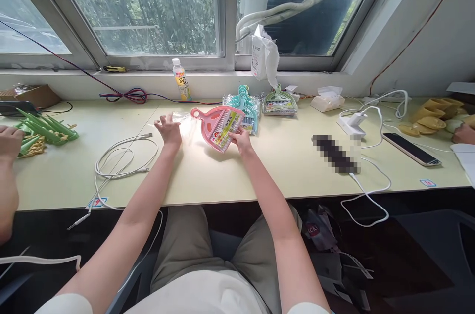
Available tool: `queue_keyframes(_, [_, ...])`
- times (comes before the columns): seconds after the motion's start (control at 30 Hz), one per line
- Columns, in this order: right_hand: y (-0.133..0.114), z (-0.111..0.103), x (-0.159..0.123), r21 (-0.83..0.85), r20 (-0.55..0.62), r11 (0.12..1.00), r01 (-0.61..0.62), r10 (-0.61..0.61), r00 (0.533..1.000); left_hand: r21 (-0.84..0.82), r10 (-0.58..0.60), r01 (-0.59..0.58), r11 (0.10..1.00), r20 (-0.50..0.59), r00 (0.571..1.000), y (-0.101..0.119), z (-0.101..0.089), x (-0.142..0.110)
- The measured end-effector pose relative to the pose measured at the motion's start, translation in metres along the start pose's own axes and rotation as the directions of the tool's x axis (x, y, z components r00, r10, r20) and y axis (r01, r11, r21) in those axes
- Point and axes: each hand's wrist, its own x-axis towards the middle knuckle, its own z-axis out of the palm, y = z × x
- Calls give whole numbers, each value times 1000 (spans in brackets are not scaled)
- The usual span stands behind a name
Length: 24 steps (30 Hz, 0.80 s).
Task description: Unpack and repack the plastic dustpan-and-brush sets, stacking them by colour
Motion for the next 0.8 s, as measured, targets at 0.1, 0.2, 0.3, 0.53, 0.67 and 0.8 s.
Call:
queue_keyframes(0.1, [3, 0, 1, -10, 17, 1000, -21, 21, 1000, 94, -34, 47, 994, -140, 990, 7, -4, -1])
queue_keyframes(0.2, [8, 0, 2, -26, 0, 999, -39, 39, 999, 101, -86, 90, 991, -49, 995, 10, 6, -4])
queue_keyframes(0.3, [13, 2, 2, -24, 8, 998, -49, 49, 999, 109, -55, 41, 993, 135, 989, 8, 21, -7])
queue_keyframes(0.53, [20, 4, 1, -3, -26, 996, -89, 89, 996, -26, 67, -63, 998, 203, 977, 3, 32, -2])
queue_keyframes(0.67, [21, 1, 3, 21, -130, 988, -153, 155, 979, -156, 25, -4, 988, 138, 990, -2, 23, 1])
queue_keyframes(0.8, [15, 3, 0, 9, -136, 988, -153, 153, 979, -240, 21, -22, 970, -5, 1000, -1, 14, 0])
